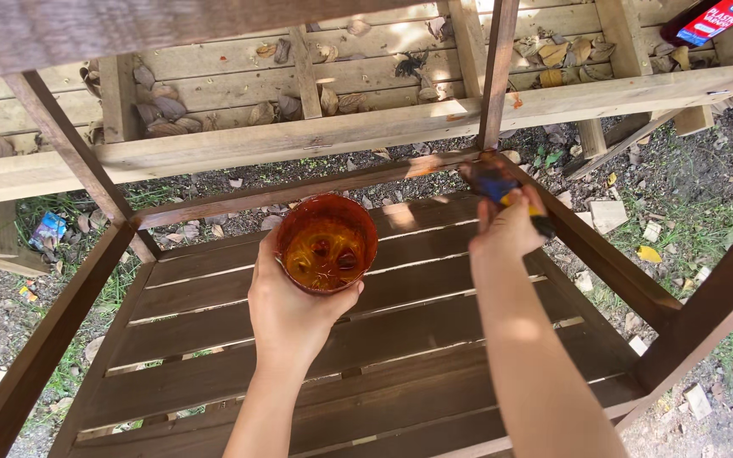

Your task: The person applies a dark wood stain to a three-tier wooden shelf using a paintbrush. They repeatedly dip the brush into a container of stain and coat the top surface, side rails, and vertical supports of the shelf.

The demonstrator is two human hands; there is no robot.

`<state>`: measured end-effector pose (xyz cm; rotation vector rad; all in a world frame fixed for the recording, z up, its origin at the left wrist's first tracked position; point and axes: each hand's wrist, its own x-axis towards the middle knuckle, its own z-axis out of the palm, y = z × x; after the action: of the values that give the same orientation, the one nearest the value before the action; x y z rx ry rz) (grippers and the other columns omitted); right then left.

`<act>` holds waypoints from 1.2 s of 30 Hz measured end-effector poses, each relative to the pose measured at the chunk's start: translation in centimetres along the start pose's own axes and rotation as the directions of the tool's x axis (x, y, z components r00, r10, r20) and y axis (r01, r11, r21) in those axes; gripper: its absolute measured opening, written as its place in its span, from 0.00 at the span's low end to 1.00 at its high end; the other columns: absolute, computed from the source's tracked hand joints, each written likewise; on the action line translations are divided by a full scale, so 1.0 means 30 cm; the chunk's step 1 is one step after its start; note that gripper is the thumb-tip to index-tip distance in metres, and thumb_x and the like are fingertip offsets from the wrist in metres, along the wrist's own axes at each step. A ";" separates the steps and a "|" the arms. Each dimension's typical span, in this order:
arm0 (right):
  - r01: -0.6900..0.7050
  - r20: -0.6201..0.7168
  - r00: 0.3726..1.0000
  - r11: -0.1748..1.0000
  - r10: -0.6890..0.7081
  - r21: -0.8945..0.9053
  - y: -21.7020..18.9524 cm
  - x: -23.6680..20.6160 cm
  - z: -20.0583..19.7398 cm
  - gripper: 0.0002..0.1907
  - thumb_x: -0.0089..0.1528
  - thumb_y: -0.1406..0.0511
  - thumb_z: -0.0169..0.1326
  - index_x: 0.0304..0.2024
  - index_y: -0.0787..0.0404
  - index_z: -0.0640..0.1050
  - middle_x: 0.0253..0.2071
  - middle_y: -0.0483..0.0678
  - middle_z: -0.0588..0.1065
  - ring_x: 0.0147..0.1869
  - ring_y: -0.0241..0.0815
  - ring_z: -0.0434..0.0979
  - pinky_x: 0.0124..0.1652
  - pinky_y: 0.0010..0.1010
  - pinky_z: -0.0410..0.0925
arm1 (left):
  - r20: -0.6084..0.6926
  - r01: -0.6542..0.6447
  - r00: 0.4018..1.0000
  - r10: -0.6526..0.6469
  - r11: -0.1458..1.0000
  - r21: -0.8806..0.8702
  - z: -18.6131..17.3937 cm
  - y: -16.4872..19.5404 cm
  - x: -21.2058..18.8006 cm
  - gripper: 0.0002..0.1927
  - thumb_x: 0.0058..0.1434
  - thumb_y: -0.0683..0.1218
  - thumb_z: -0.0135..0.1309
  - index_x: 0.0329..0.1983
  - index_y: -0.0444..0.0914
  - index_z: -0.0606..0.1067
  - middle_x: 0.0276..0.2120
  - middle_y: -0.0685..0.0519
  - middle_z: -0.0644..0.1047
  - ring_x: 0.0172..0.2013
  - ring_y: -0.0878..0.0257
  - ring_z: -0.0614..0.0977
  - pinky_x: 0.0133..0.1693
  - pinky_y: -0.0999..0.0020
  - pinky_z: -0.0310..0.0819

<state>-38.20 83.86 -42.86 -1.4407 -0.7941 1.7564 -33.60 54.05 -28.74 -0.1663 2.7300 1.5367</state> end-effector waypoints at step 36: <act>-0.051 -0.199 0.977 0.988 0.080 0.145 0.234 0.143 0.080 0.09 0.57 0.69 0.58 0.38 0.55 0.73 0.36 0.44 0.81 0.34 0.40 0.80 0.32 0.26 0.74 | 0.131 0.086 0.989 -0.064 0.982 -0.166 0.064 0.033 0.030 0.47 0.34 0.45 0.74 0.60 0.35 0.69 0.52 0.48 0.81 0.53 0.59 0.84 0.53 0.65 0.77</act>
<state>-42.09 83.51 -50.50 -1.5379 -0.5114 1.6442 -34.67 56.10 -28.94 -0.1657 2.4680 1.6985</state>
